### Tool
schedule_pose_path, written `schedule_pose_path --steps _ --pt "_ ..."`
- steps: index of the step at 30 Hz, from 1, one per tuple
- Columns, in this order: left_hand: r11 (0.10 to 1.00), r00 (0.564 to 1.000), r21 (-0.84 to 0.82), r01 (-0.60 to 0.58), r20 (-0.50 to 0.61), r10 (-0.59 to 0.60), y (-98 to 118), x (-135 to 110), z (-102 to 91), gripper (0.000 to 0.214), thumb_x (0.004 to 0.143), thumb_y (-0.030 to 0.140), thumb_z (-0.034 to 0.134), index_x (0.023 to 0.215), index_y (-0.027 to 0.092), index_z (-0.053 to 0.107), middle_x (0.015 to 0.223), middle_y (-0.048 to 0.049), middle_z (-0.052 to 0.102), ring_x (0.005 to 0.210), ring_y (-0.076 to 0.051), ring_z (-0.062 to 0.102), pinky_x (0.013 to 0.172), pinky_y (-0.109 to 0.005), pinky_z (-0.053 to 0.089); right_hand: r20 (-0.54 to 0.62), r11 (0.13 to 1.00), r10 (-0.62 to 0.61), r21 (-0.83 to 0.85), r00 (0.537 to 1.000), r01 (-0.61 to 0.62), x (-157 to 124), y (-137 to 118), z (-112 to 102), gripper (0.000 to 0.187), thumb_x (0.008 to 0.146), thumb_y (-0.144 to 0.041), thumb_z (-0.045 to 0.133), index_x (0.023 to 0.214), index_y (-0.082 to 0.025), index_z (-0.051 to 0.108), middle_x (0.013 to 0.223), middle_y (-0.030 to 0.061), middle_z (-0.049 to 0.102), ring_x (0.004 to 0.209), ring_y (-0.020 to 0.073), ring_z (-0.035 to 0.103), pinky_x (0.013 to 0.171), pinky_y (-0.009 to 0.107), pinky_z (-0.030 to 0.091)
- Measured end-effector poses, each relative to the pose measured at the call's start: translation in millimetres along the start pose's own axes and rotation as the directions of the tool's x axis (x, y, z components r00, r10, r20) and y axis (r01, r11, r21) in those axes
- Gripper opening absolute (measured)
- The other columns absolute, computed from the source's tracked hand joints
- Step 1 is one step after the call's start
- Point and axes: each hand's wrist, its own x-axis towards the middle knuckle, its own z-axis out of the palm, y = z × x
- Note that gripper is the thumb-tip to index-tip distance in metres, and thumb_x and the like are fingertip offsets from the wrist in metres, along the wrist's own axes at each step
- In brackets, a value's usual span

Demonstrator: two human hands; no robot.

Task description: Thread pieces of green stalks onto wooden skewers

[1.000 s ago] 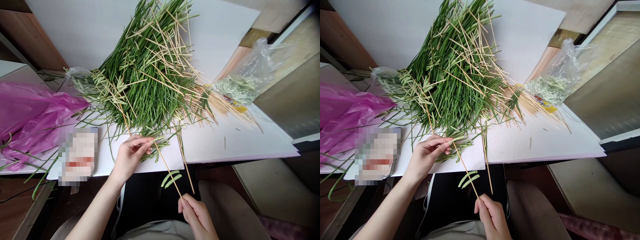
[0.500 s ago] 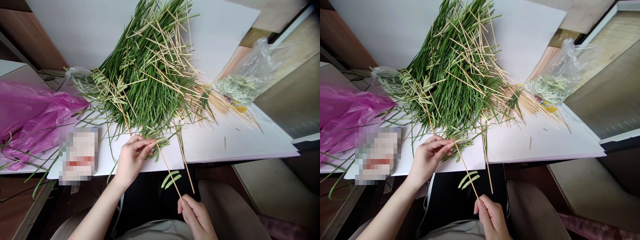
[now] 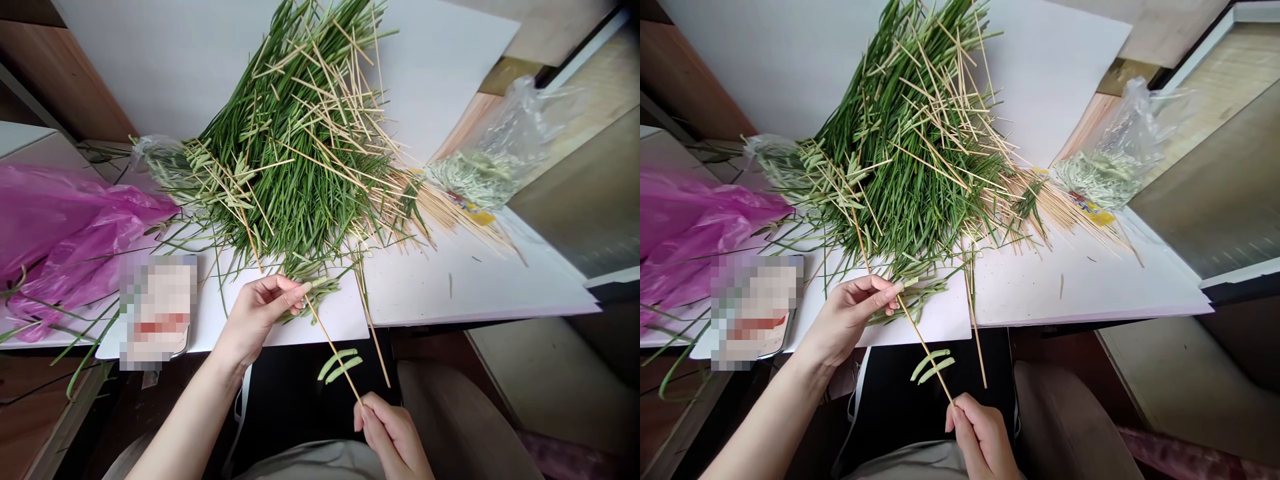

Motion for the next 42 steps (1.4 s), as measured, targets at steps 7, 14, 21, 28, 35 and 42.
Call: schedule_pose_path --steps 7,14,21,28,35,42 --pt "0.994 0.989 -0.009 0.105 0.104 -0.103 -12 -11 19.7 0.032 0.066 0.036 0.097 0.071 0.015 0.074 0.066 0.0004 0.069 0.061 -0.010 0.057 0.062 -0.022 0.047 -0.083 0.997 0.059 0.058 0.995 -0.054 1 -11 6 0.051 0.109 -0.060 0.040 0.076 -0.023 0.050 0.060 -0.0086 0.024 0.054 0.0122 0.022 0.053 0.029 0.017" --pt "0.970 0.949 0.237 0.046 0.294 -0.117 -25 -21 40.0 0.033 0.081 0.047 0.084 0.078 0.016 0.073 0.078 -0.0036 0.072 0.070 -0.016 0.060 0.067 -0.028 0.046 -0.141 0.990 0.060 0.135 0.988 -0.040 7 -9 -1 0.050 0.108 -0.059 0.044 0.076 -0.022 0.051 0.061 -0.0081 0.027 0.053 0.0118 0.022 0.048 0.027 0.017" --pt "0.440 0.896 0.800 -0.408 0.259 0.361 -9 1 -1.3 0.024 0.102 0.031 0.060 0.116 0.024 0.079 0.109 -0.0099 0.076 0.102 -0.029 0.062 0.094 -0.043 0.048 -0.116 0.986 0.116 0.131 0.986 -0.100 2 -3 -3 0.051 0.107 -0.062 0.044 0.075 -0.023 0.051 0.060 -0.0081 0.026 0.052 0.0114 0.021 0.046 0.027 0.014" --pt "0.162 0.847 0.864 -0.476 0.402 0.348 -25 7 -2.9 0.019 0.098 0.022 0.064 0.110 0.022 0.079 0.111 -0.0113 0.075 0.099 -0.031 0.061 0.092 -0.047 0.052 -0.068 0.992 0.104 0.072 0.992 -0.100 4 -6 -2 0.052 0.108 -0.063 0.041 0.076 -0.023 0.052 0.058 -0.0094 0.023 0.050 0.0112 0.020 0.048 0.028 0.015" --pt "0.344 0.900 0.856 -0.387 0.268 0.345 -27 9 -6.9 0.004 0.093 0.016 0.067 0.093 0.020 0.068 0.093 -0.0073 0.074 0.094 -0.029 0.063 0.085 -0.042 0.052 -0.095 0.993 0.114 0.051 0.989 -0.109 3 -6 2 0.052 0.109 -0.061 0.040 0.077 -0.022 0.052 0.056 -0.0102 0.020 0.050 0.0107 0.018 0.050 0.030 0.013" --pt "0.784 0.960 0.568 -0.249 0.036 0.278 -19 10 -8.8 0.020 0.091 0.032 0.074 0.106 0.020 0.078 0.091 -0.0046 0.072 0.083 -0.020 0.066 0.080 -0.032 0.051 -0.071 0.994 0.106 0.001 0.992 -0.107 3 0 -1 0.051 0.109 -0.061 0.038 0.078 -0.023 0.051 0.060 -0.0088 0.022 0.053 0.0123 0.021 0.052 0.029 0.016"
